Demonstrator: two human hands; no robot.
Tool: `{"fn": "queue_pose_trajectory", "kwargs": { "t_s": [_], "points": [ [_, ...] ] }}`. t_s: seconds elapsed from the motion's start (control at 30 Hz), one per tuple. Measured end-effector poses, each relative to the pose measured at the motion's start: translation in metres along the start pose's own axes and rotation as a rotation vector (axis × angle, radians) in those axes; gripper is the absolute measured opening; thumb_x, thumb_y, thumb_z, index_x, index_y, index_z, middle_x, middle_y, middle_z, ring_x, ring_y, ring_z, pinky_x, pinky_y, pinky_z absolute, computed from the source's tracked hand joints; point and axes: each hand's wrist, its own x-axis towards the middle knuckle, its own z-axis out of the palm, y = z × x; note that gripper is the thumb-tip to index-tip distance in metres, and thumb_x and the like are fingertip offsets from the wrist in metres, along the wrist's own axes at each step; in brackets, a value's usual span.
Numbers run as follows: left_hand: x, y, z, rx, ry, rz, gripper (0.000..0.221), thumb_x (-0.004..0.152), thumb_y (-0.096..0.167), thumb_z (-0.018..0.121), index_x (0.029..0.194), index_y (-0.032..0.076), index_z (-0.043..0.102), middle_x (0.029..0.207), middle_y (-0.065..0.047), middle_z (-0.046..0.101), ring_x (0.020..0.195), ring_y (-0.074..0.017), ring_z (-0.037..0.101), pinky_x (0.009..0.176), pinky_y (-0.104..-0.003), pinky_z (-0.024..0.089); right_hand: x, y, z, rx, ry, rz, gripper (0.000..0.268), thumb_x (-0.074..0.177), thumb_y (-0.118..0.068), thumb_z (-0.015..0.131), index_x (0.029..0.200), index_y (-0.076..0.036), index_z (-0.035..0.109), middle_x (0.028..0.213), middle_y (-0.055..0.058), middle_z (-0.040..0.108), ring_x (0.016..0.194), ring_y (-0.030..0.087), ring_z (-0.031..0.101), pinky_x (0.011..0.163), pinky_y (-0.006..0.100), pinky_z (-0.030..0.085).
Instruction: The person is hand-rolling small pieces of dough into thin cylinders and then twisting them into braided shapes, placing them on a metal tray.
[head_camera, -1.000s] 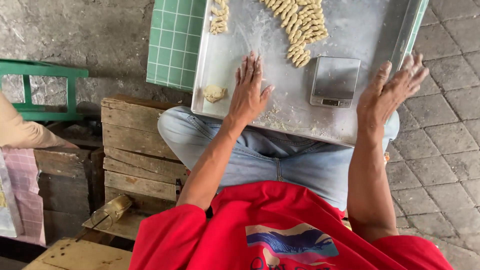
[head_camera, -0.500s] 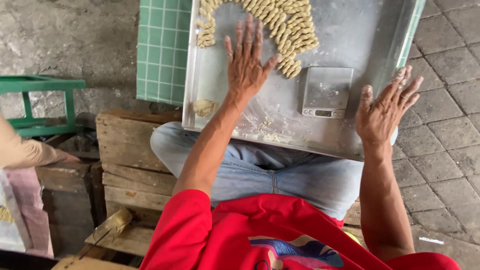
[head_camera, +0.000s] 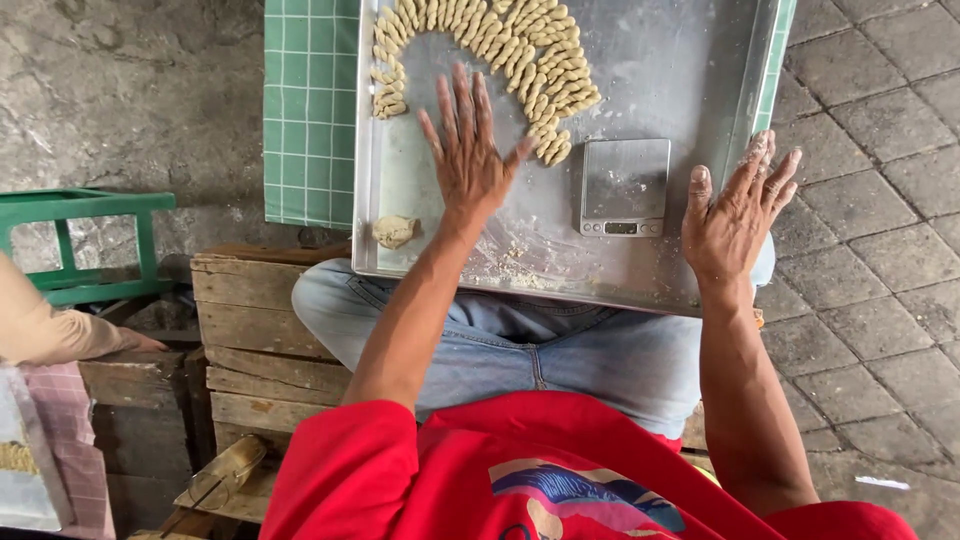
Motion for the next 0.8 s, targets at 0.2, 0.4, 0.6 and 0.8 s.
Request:
{"fn": "queue_pose_trajectory", "kwargs": {
  "t_s": [0.2, 0.4, 0.6, 0.8],
  "points": [
    [-0.075, -0.001, 0.015, -0.077, -0.058, 0.121, 0.105, 0.089, 0.084, 0.001, 0.168, 0.013, -0.006, 0.173, -0.015, -0.014, 0.161, -0.0341, -0.013, 0.126, -0.063, -0.011, -0.003, 0.003, -0.001, 0.001, -0.016, -0.037, 0.076, 0.116, -0.056, 0.026, 0.166, 0.001, 0.010, 0.175, 0.019, 0.015, 0.156, 0.046, -0.002, 0.125, 0.072, 0.008],
    [-0.045, -0.004, 0.011, 0.059, -0.071, 0.149, 0.103, 0.090, 0.083, 0.004, 0.170, 0.019, 0.000, 0.175, -0.013, -0.008, 0.164, -0.0337, -0.007, 0.128, -0.058, -0.011, -0.004, 0.002, 0.001, 0.006, -0.038, -0.017, 0.077, 0.116, -0.061, 0.022, 0.168, -0.007, 0.004, 0.178, 0.011, 0.012, 0.157, 0.039, -0.007, 0.126, 0.074, 0.006],
    [0.027, -0.005, -0.011, 0.046, -0.117, 0.020, 0.112, 0.080, 0.083, -0.005, 0.171, 0.019, 0.001, 0.174, -0.010, -0.008, 0.164, -0.0311, -0.007, 0.126, -0.058, -0.012, -0.003, -0.007, -0.004, -0.010, -0.069, -0.002, 0.078, 0.116, -0.060, 0.022, 0.168, -0.005, 0.004, 0.178, 0.013, 0.010, 0.159, 0.040, -0.006, 0.130, 0.070, 0.003],
    [0.078, -0.023, 0.035, -0.051, 0.090, 0.043, 0.112, 0.087, 0.086, 0.004, 0.167, 0.008, 0.018, 0.172, -0.016, 0.010, 0.157, -0.0336, -0.002, 0.125, -0.059, -0.011, -0.001, -0.017, -0.011, 0.008, -0.074, 0.022, 0.076, 0.117, -0.057, 0.026, 0.167, -0.002, 0.008, 0.177, 0.015, 0.013, 0.157, 0.041, -0.004, 0.128, 0.071, 0.007]
  ]
}}
